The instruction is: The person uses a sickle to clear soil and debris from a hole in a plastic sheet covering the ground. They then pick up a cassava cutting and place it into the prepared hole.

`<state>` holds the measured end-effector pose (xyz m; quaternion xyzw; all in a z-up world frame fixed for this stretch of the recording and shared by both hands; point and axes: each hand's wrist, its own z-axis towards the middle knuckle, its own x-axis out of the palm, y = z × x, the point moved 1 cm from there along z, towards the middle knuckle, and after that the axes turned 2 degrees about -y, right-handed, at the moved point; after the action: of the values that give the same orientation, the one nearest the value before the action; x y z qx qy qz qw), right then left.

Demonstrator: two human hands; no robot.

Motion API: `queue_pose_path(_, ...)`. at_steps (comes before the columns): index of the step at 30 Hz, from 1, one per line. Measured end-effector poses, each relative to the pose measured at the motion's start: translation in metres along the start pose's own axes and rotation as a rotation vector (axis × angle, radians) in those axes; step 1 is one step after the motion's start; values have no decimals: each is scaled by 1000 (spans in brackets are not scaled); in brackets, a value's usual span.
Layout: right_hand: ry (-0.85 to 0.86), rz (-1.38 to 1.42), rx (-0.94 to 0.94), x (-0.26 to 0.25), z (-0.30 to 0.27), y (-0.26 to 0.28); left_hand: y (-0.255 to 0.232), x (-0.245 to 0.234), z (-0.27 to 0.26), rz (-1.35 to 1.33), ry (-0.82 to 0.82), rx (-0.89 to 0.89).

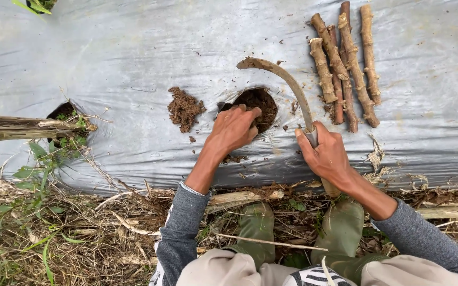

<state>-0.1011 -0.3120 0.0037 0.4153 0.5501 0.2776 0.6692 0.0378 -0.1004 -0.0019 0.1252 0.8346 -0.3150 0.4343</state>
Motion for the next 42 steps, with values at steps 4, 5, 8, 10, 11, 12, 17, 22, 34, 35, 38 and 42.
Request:
queue_pose_path(4, 23, -1, 23, 0, 0, 6, 15, -1, -6, -35, -126, -48)
queue_pose_path(5, 21, -27, 11, 2, 0, 4, 6, -13, -12, -16, -98, -37)
queue_pose_path(8, 37, -42, 7, 1, 1, 8, -10, -25, -11, 10, -32, -43)
queue_pose_path(10, 54, -35, 23, 2, -1, 9, -8, -18, -4, 13, 11, -56)
queue_pose_path(11, 29, -65, 0, 4, -1, 7, -5, -10, 0, 51, 20, -19)
queue_pose_path(12, 4, -94, -23, 4, -2, 5, -2, -3, 5, 89, 29, 18)
queue_pose_path(17, 10, -90, -19, 5, -3, 4, 6, -1, 0, -6, -10, 61)
queue_pose_path(22, 22, -101, -53, 11, -5, -8, 10, -8, -15, 5, -157, 116)
queue_pose_path(34, 7, -153, -54, 19, -6, -28, 42, -94, -85, -193, -487, -63)
queue_pose_path(35, -1, -171, -53, 19, -6, -29, 41, -100, -90, -189, -456, -96)
queue_pose_path(38, -6, -197, -52, 19, -7, -32, 35, -111, -99, -237, -408, -124)
queue_pose_path(42, -7, -192, -42, 17, -3, -11, 54, -92, -78, -45, -516, -79)
